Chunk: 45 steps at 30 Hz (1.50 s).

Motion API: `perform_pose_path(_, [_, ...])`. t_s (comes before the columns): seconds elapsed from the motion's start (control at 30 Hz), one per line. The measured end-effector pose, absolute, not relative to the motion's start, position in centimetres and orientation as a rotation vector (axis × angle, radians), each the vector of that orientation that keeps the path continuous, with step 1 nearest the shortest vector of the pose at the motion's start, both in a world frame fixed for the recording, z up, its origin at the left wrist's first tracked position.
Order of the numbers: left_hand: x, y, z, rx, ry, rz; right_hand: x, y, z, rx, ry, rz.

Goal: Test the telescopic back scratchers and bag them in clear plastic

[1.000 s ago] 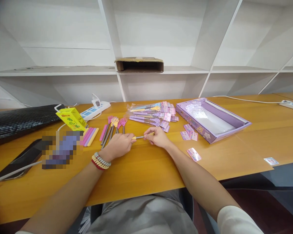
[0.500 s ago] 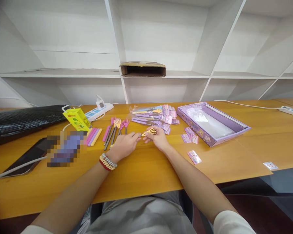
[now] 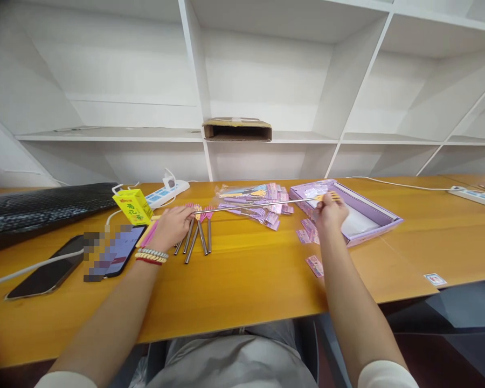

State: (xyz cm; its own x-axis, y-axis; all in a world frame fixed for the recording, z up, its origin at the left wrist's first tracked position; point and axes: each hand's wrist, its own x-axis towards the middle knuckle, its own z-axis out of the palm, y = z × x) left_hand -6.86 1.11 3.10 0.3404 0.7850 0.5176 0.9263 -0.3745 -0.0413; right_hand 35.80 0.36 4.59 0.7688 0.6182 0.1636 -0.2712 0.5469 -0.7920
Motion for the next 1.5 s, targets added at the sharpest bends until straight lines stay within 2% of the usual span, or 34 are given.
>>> perform_pose_path(0.17, [-7.5,2.0,2.7,-2.339,-1.457,-0.640,43.3,-1.5,7.7,-0.807,-0.364,0.328])
perform_pose_path(0.33, [-6.9,2.2,2.4,-2.354,-1.427,-0.728,44.7,-2.5,9.2,-0.825,-0.457,0.274])
perform_pose_path(0.57, [-8.6,2.8,1.6,-2.309,-1.492,-0.881,43.5,-1.8,7.3,-0.915,-0.562,0.432])
perform_pose_path(0.83, [-7.9,2.9,0.9,-2.132,-1.608,-1.180,40.8,-0.1,4.7,-0.736,-0.397,0.605])
perform_pose_path(1.0, [-8.4,3.1,0.6,-2.023,-1.646,-1.135,40.3,0.1,3.1,-0.757,-0.474,0.505])
perform_pose_path(1.5, [-8.8,3.9,-0.6,-1.998,-1.542,-1.245,40.0,-0.8,2.2,-0.763,-0.466,0.550])
